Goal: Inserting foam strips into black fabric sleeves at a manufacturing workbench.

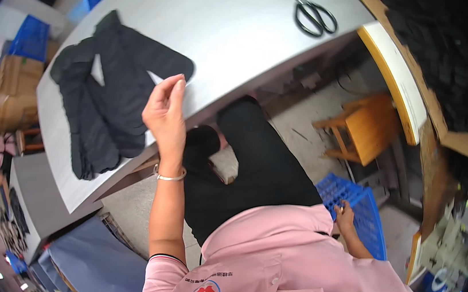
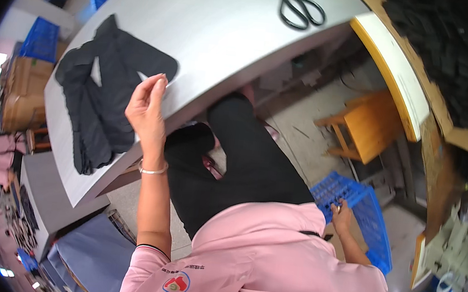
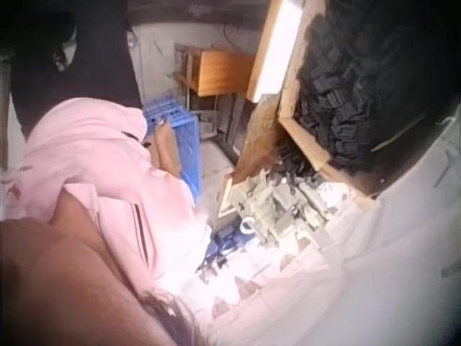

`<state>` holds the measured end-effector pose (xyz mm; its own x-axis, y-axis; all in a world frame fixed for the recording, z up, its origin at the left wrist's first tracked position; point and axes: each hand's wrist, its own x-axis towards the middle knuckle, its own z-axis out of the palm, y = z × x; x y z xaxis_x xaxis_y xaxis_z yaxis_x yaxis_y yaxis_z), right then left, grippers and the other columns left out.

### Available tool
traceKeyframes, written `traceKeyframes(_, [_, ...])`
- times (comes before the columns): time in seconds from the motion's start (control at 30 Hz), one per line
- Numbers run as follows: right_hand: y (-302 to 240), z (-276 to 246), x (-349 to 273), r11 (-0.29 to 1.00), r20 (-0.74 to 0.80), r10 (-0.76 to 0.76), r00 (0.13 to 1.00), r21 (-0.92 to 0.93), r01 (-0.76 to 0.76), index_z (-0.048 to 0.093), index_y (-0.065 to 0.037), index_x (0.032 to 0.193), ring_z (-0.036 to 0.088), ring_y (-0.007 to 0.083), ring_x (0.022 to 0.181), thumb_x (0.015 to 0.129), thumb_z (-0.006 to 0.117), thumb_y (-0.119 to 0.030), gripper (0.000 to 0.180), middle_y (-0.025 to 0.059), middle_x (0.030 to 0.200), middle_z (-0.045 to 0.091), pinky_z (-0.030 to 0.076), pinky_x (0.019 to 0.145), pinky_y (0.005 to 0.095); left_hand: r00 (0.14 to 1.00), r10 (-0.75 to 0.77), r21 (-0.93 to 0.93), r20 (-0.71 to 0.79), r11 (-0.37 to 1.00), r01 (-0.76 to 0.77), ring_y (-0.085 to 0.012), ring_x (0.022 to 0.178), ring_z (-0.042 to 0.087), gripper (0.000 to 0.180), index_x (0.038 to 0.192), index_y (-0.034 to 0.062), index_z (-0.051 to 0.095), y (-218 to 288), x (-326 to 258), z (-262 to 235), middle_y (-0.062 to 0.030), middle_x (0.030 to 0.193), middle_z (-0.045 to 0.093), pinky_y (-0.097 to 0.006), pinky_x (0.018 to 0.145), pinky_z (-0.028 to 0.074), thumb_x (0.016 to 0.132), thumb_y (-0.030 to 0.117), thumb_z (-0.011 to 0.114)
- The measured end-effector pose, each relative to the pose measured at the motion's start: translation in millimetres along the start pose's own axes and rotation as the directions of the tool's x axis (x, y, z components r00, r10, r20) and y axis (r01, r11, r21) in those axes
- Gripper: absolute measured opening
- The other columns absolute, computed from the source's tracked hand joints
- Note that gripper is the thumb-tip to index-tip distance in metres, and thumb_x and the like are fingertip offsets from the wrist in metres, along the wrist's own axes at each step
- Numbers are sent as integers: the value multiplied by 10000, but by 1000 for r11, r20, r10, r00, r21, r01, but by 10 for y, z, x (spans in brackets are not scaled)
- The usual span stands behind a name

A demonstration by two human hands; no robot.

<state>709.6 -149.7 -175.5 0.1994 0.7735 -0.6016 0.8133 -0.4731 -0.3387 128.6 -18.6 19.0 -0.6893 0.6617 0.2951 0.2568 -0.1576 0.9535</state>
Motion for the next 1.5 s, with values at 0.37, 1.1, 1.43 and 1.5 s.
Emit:
traceKeyframes(0.37, [-4419, -642, 193, 244, -395, -913, 97, -341, 908, 621, -71, 1202, 631, 318, 965, 907, 623, -37, 297, 124, 1090, 608, 517, 770, 395, 972, 199, 587, 128, 775, -236, -381, 1360, 441, 451, 1252, 17, 608, -318, 333, -167, -225, 1417, 517, -454, 1162, 302, 864, 211, 727])
traceKeyframes(1.1, [-6436, 445, 120, -254, 297, -943, -148, -361, 897, 369, -125, 1525, 248, 254, 1497, 1027, 454, -427, 588, 67, 1609, 312, 177, 1221, 442, 997, 9, 924, 81, 374, -78, -348, 1494, 230, 744, 1498, -50, 333, -733, 1085, -745, -224, 1579, 312, -541, 1199, 151, 1009, 495, 466])
traceKeyframes(1.43, [-5491, -176, 264, -106, 192, -981, -28, -410, 906, 413, -106, 1495, 278, 288, 1482, 1005, 498, -430, 594, 99, 1577, 363, 191, 1204, 488, 988, 86, 898, 125, 413, -149, -429, 1481, 209, 739, 1485, -57, 349, -484, 1024, -478, -295, 1570, 269, -573, 1188, 133, 1006, 490, 482])
traceKeyframes(1.5, [-5455, -98, 247, -123, 132, -989, -74, -420, 899, 411, -111, 1497, 285, 285, 1481, 1002, 500, -433, 597, 99, 1578, 363, 185, 1200, 516, 953, 175, 800, 248, 517, -304, -438, 1474, 223, 698, 1464, -59, 376, -419, 984, -260, -302, 1558, 286, -577, 1185, 142, 1011, 460, 491])
